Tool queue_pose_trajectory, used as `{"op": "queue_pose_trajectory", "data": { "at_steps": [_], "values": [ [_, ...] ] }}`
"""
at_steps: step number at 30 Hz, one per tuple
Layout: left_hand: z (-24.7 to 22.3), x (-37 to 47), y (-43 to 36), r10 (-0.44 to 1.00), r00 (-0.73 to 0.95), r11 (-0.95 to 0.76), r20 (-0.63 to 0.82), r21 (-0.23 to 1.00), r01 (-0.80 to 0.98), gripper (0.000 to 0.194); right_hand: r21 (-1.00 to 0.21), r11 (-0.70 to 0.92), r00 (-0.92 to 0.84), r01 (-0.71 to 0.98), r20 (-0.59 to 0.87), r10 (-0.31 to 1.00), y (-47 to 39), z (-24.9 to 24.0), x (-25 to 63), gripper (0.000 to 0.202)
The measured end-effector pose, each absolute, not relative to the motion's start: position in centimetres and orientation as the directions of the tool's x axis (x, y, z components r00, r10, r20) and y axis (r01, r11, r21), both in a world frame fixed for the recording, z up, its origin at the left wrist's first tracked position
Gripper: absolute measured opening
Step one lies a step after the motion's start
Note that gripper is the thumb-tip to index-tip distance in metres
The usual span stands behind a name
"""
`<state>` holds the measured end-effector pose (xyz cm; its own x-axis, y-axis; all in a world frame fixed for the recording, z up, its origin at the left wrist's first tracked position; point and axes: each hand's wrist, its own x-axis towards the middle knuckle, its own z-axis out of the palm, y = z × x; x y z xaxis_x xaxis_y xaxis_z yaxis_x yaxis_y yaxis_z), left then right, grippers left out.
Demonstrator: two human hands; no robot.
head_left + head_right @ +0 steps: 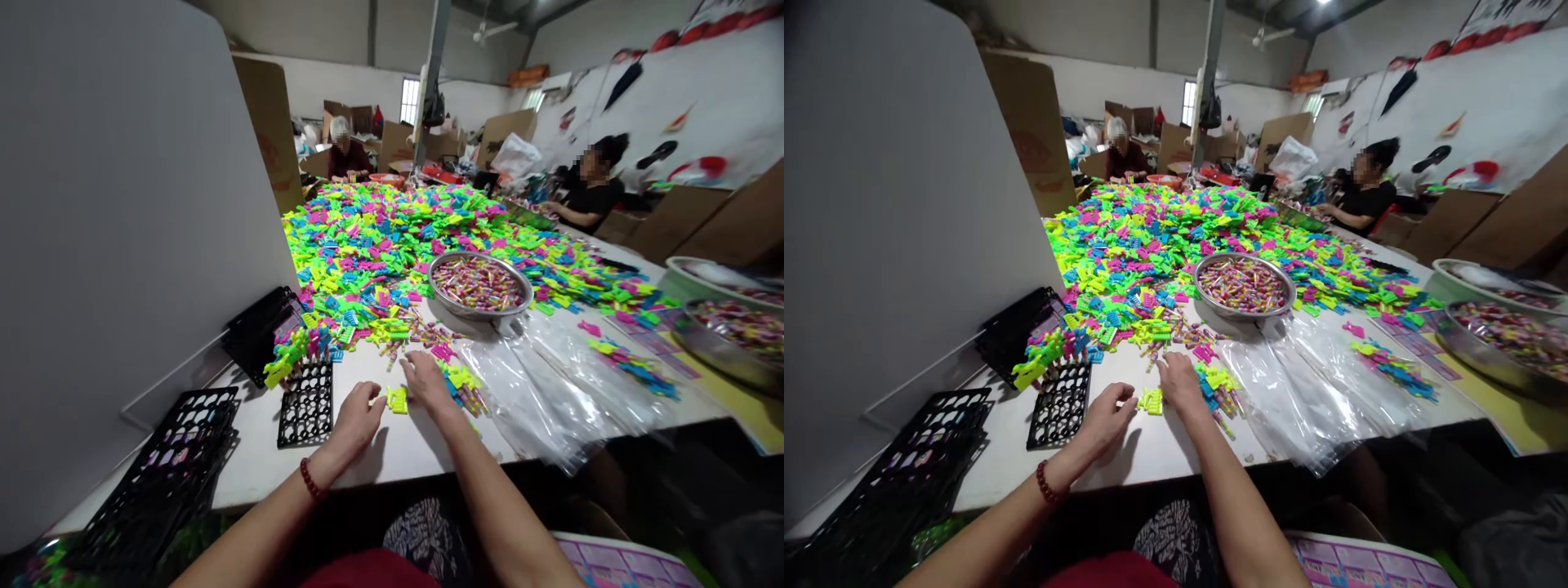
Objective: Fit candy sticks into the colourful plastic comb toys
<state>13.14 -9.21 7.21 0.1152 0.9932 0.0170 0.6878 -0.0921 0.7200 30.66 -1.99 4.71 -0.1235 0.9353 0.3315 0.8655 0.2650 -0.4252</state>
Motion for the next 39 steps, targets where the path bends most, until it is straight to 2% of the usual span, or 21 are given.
{"op": "queue_pose_trajectory", "data": {
  "at_steps": [5, 10, 13, 17, 21, 24, 27, 32, 36, 39],
  "values": [
    [7.4, 13.7, -3.3, 0.992, 0.001, -0.07, 0.123, 0.562, 0.824, 0.03, -0.38, 0.231, -0.135, 0.896, 0.263, 0.955, 0.9, 3.7, 26.7, 0.015],
    [7.1, 13.5, 2.2, 0.961, -0.232, 0.138, 0.152, 0.462, 0.876, 0.048, -0.377, 0.232, -0.142, 0.897, 0.252, 0.957, -0.5, 3.1, 26.7, 0.027],
    [6.5, 13.5, 4.1, 0.944, -0.304, 0.221, 0.127, 0.439, 0.871, 0.048, -0.403, 0.242, -0.136, 0.883, 0.273, 0.952, -2.5, 3.3, 27.8, 0.032],
    [5.8, 13.6, 4.6, 0.97, -0.221, 0.158, 0.104, 0.423, 0.892, 0.035, -0.476, 0.256, -0.094, 0.842, 0.337, 0.937, -5.7, 3.8, 29.5, 0.034],
    [5.4, 13.8, 3.7, 0.988, -0.096, 0.035, 0.119, 0.431, 0.901, 0.023, -0.655, 0.375, -0.038, 0.657, 0.468, 0.883, -8.8, 4.3, 30.3, 0.027],
    [5.5, 14.2, 3.2, 0.987, -0.071, -0.003, 0.142, 0.464, 0.886, 0.019, -0.718, 0.415, -0.024, 0.559, 0.486, 0.873, -10.8, 4.3, 30.2, 0.023],
    [5.9, 14.5, 3.2, 0.984, -0.066, -0.034, 0.167, 0.53, 0.847, 0.015, -0.73, 0.446, -0.043, 0.518, 0.498, 0.866, -12.3, 3.6, 29.8, 0.024],
    [7.4, 15.2, 3.6, 0.979, -0.069, -0.091, 0.193, 0.708, 0.7, 0.025, -0.733, 0.506, -0.048, 0.454, 0.547, 0.836, -13.6, 2.4, 29.7, 0.027],
    [8.3, 15.7, 2.3, 0.992, -0.074, -0.053, 0.099, 0.879, 0.474, 0.027, -0.856, 0.35, 0.04, 0.381, 0.394, 0.918, -15.0, 4.0, 30.3, 0.026],
    [8.6, 15.3, -0.8, 1.0, 0.009, 0.027, -0.03, 0.967, 0.255, 0.025, -0.941, 0.208, 0.068, 0.267, 0.234, 0.97, -16.1, 6.0, 31.0, 0.031]
  ]
}}
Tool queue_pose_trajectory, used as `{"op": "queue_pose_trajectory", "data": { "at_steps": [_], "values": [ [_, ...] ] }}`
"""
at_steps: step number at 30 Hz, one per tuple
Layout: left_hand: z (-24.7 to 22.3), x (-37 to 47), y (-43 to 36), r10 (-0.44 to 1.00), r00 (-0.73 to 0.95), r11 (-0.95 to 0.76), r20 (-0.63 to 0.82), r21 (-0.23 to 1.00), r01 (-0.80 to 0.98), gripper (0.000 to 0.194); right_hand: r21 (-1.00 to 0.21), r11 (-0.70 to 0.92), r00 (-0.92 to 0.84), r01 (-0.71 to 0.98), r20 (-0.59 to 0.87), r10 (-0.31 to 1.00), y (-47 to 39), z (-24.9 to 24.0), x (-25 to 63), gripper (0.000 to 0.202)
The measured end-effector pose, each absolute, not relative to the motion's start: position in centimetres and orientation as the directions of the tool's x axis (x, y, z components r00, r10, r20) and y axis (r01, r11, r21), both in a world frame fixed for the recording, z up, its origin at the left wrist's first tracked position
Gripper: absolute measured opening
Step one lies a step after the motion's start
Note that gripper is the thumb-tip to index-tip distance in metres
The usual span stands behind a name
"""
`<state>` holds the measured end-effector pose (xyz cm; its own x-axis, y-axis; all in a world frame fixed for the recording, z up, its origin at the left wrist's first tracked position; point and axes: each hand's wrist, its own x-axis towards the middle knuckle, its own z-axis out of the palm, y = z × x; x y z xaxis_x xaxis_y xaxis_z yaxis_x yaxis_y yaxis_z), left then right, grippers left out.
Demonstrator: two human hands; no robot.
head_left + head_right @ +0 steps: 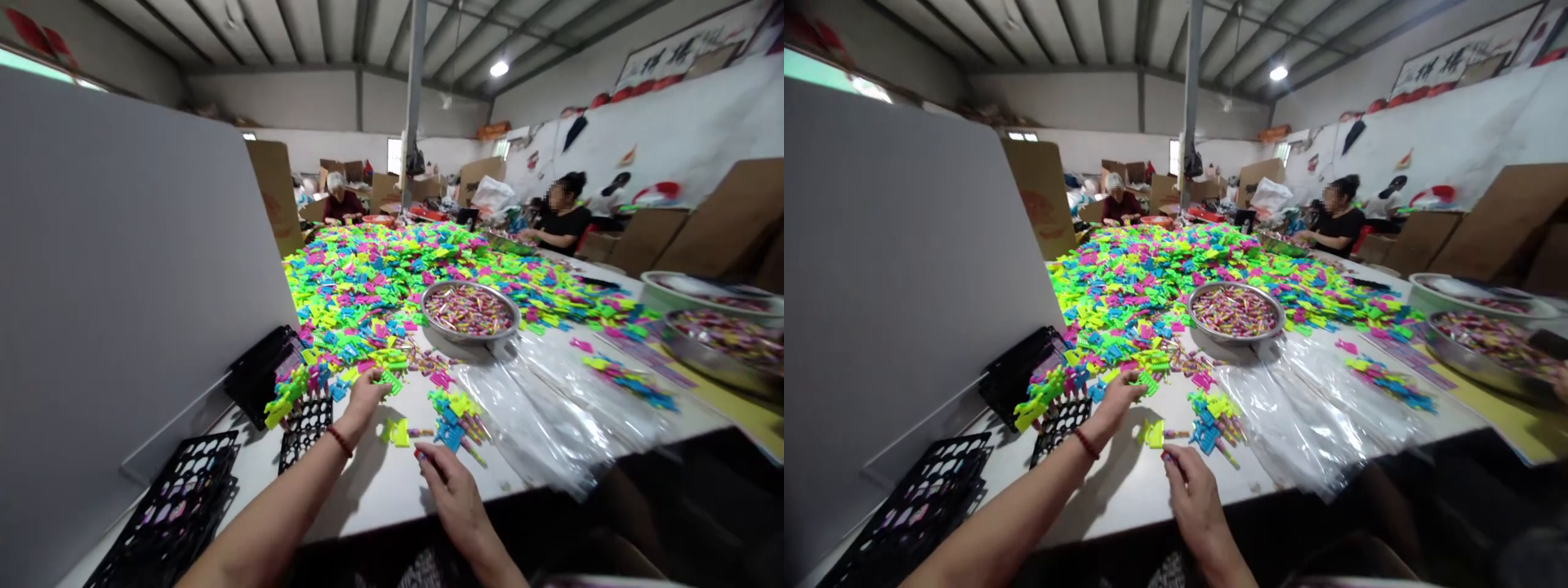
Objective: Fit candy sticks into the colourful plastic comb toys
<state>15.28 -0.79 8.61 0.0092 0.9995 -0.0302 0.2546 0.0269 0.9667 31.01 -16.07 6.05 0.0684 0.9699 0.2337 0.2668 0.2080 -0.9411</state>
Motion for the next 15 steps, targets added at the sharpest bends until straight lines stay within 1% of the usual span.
{"op": "queue_pose_trajectory", "data": {
  "at_steps": [2, 5, 8, 12, 15],
  "values": [
    [8.9, 14.5, -3.8, 0.99, 0.089, 0.1, -0.112, 0.986, 0.132, 0.032, -0.98, 0.122, 0.082, 0.16, 0.137, 0.987, -16.6, 7.1, 31.3, 0.035],
    [9.6, 12.8, -8.6, 0.961, 0.177, 0.22, -0.211, 0.975, -0.032, 0.046, -1.0, -0.003, 0.069, -0.009, -0.004, 0.998, -17.4, 7.9, 31.2, 0.041],
    [10.5, 11.3, -12.8, 0.932, 0.243, 0.323, -0.268, 0.919, -0.227, 0.048, -0.99, -0.086, 0.011, -0.107, -0.088, 0.996, -18.1, 8.4, 30.4, 0.041],
    [11.2, 10.1, -16.4, 0.873, 0.357, 0.446, -0.333, 0.841, -0.306, 0.046, -0.973, -0.149, -0.055, -0.175, -0.142, 0.988, -18.9, 8.8, 29.2, 0.034],
    [11.4, 9.5, -17.7, 0.853, 0.404, 0.478, -0.331, 0.806, -0.349, 0.047, -0.957, -0.199, -0.1, -0.209, -0.182, 0.978, -19.4, 8.7, 28.8, 0.03]
  ]
}}
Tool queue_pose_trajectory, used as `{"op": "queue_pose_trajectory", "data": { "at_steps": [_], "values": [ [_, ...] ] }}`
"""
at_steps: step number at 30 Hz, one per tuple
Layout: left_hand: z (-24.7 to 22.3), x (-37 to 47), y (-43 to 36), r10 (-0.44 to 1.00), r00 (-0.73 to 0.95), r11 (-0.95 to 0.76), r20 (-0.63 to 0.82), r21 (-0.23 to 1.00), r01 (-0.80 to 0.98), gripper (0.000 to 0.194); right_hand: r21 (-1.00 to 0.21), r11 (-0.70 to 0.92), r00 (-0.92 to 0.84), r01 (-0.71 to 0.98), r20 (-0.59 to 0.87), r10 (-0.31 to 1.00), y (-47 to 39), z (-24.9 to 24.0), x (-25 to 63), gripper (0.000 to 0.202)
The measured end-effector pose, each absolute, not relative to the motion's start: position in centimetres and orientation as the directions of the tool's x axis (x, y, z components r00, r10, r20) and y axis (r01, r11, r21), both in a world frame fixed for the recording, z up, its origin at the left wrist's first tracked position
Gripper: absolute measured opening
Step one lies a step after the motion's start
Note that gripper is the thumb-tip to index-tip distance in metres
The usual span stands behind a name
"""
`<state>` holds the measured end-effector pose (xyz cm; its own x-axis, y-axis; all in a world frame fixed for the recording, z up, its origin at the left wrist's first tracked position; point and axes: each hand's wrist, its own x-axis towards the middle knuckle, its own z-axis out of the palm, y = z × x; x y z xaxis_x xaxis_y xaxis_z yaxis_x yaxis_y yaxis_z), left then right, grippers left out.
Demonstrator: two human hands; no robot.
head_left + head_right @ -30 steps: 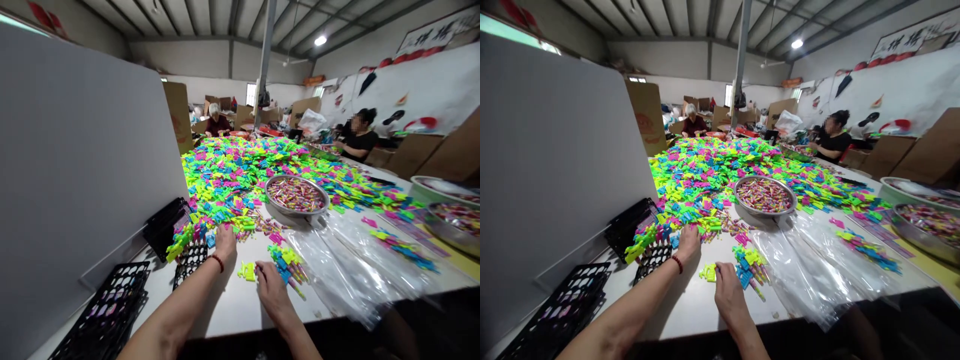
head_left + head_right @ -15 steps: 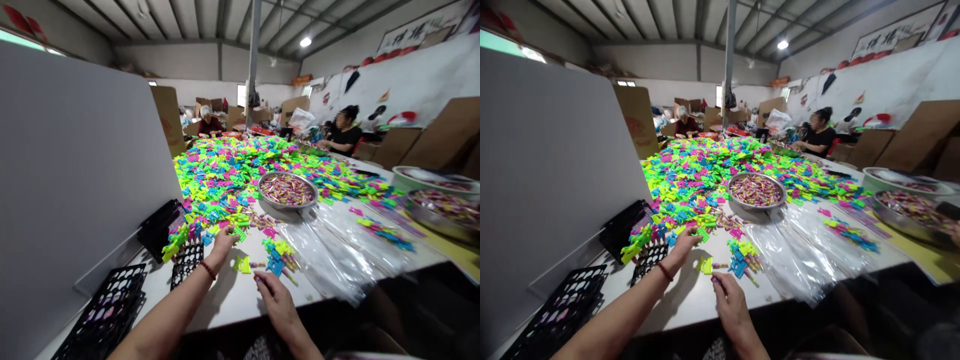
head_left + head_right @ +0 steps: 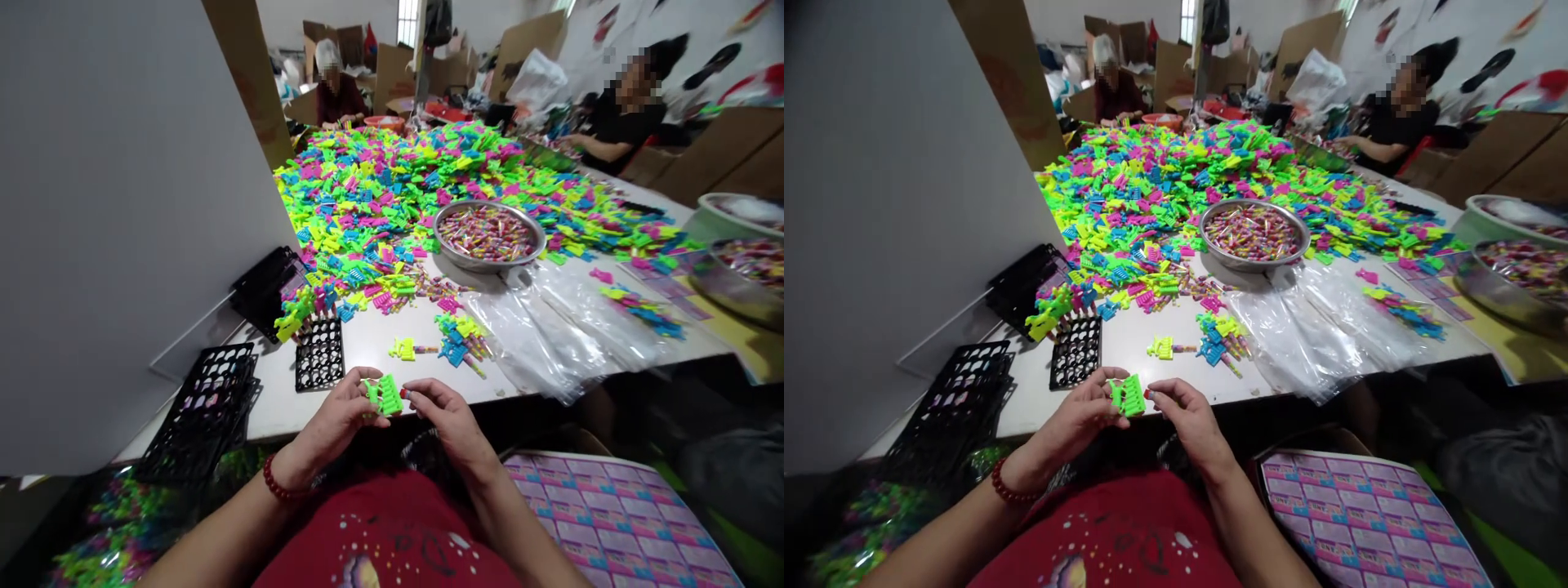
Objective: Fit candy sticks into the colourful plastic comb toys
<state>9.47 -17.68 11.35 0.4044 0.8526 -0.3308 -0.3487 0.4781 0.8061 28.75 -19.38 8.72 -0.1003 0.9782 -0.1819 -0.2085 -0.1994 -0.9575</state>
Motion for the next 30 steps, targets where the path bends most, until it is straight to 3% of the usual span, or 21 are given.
{"op": "queue_pose_trajectory", "data": {
  "at_steps": [13, 30],
  "values": [
    [9.9, 9.1, -18.3, 0.859, 0.356, 0.475, -0.367, 0.831, -0.289, 0.043, -0.907, -0.303, -0.212, -0.294, -0.248, 0.945, -20.7, 8.2, 28.1, 0.025],
    [11.2, 9.6, -19.2, 0.839, 0.348, 0.476, -0.418, 0.874, -0.098, 0.034, -0.71, -0.47, -0.333, -0.523, -0.337, 0.88, -21.5, 7.6, 27.2, 0.028]
  ]
}}
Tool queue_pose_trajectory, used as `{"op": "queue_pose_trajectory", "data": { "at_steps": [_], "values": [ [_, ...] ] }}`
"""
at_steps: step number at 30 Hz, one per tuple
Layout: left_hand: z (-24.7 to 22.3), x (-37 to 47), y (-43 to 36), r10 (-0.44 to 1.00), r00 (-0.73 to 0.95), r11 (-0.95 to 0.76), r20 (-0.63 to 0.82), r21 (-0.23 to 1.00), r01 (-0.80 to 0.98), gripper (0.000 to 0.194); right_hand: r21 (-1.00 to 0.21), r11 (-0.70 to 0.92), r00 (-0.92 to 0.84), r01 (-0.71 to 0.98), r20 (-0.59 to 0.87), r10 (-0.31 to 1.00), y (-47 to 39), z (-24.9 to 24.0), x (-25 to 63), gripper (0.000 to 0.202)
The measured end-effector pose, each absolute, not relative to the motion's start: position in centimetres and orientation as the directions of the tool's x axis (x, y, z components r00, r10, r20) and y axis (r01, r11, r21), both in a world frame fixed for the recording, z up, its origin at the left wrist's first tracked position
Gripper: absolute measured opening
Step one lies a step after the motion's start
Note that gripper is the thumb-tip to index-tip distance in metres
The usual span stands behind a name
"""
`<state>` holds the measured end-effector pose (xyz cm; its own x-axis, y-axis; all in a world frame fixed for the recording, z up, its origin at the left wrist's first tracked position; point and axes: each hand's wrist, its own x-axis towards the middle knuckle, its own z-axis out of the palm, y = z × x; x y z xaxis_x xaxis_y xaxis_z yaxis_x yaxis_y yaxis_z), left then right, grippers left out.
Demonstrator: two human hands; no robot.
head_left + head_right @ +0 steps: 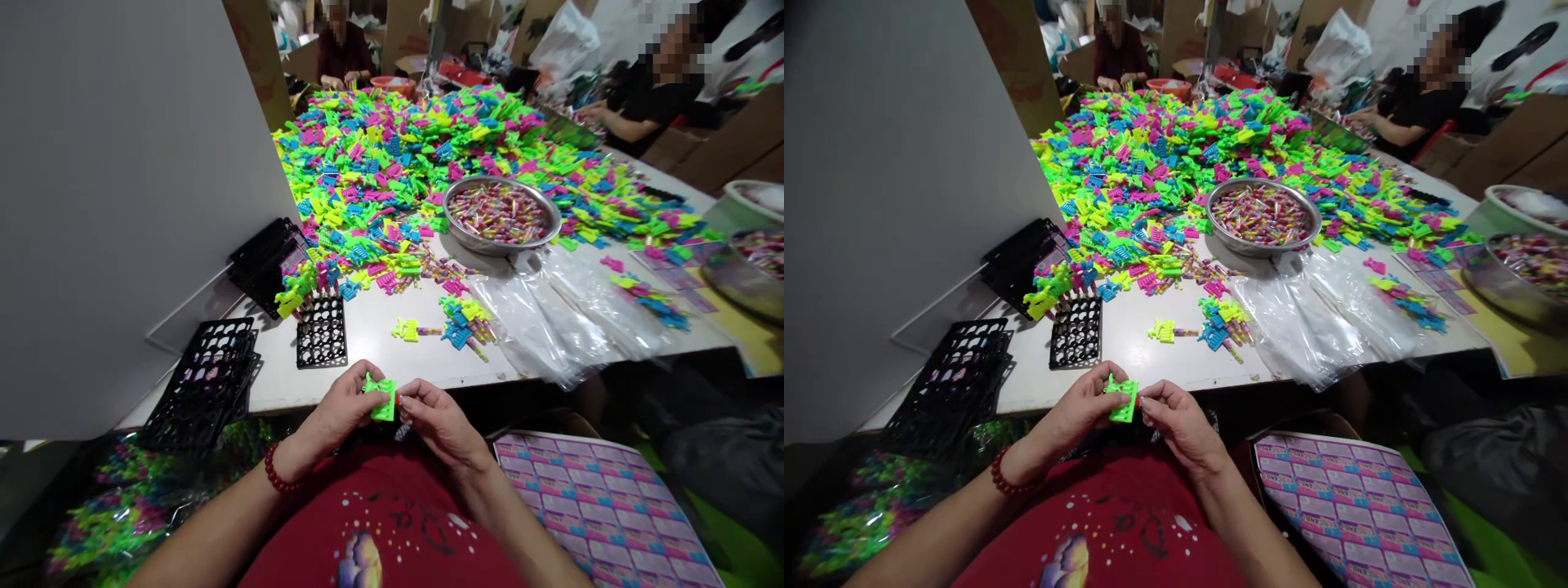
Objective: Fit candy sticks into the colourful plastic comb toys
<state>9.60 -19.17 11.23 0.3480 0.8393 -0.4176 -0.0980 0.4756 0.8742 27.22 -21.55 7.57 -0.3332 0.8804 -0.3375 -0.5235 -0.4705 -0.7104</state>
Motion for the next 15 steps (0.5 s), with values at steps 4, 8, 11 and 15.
{"op": "queue_pose_trajectory", "data": {
  "at_steps": [4, 8, 11, 15],
  "values": [
    [11.3, 9.6, -19.6, 0.84, 0.349, 0.457, -0.416, 0.889, -0.039, 0.028, -0.674, -0.488, -0.355, -0.554, -0.339, 0.871, -22.0, 7.4, 26.9, 0.029],
    [11.3, 9.5, -19.6, 0.813, 0.395, 0.494, -0.427, 0.866, -0.082, 0.029, -0.674, -0.479, -0.363, -0.562, -0.319, 0.875, -22.4, 7.8, 26.9, 0.03],
    [11.3, 9.6, -19.6, 0.781, 0.464, 0.533, -0.418, 0.833, -0.147, 0.031, -0.696, -0.458, -0.348, -0.553, -0.306, 0.886, -22.6, 8.2, 27.0, 0.031],
    [11.7, 10.0, -20.0, 0.83, 0.427, 0.413, -0.36, 0.91, -0.034, 0.026, -0.783, -0.396, -0.3, -0.479, -0.278, 0.913, -22.7, 8.5, 27.4, 0.03]
  ]
}}
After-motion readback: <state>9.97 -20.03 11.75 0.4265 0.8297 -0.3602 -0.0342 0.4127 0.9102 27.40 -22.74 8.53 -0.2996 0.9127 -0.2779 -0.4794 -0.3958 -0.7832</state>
